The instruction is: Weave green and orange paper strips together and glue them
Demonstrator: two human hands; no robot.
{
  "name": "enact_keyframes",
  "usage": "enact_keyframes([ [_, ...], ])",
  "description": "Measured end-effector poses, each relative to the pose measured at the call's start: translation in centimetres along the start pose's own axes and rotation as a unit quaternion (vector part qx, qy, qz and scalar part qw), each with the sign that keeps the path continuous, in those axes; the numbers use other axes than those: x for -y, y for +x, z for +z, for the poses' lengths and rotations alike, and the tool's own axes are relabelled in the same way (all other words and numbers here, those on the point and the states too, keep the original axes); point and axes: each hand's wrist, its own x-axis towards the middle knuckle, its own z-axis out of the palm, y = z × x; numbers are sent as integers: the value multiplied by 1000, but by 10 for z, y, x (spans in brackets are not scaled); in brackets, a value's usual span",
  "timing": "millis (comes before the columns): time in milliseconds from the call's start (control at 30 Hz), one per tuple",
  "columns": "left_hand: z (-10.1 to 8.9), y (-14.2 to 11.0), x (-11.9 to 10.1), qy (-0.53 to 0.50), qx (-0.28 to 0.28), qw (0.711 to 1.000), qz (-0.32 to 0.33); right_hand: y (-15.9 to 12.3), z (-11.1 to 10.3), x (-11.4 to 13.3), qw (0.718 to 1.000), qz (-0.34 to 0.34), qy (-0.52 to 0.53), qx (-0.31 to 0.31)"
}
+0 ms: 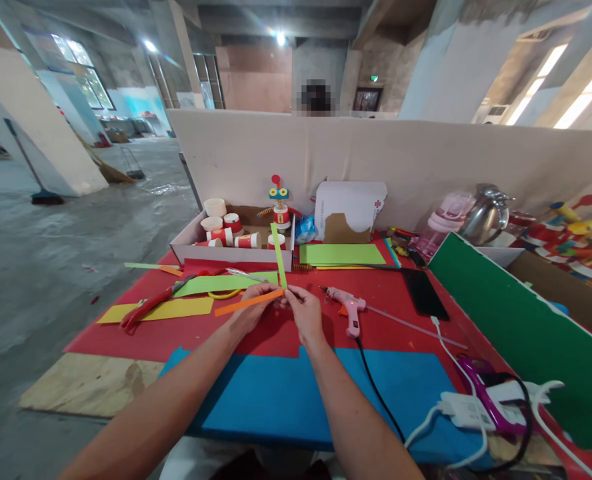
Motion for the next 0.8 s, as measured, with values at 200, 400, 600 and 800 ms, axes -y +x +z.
enact_keyframes([
  [200, 2, 1, 1, -26, -6, 999, -19, -2, 0, 4, 1000, -20, -3, -23],
  [400, -1, 6, 7, -54, -20, 997, -47, -3, 2, 5, 999, -19, 32, -25],
  [600, -4, 8, 7, -17, -51, 998, -20, -5, 5, 4, 999, 19, 41, 21],
  [800, -6, 7, 2, 53, -65, 996, -29, -2, -1, 5, 996, 51, 51, 45],
])
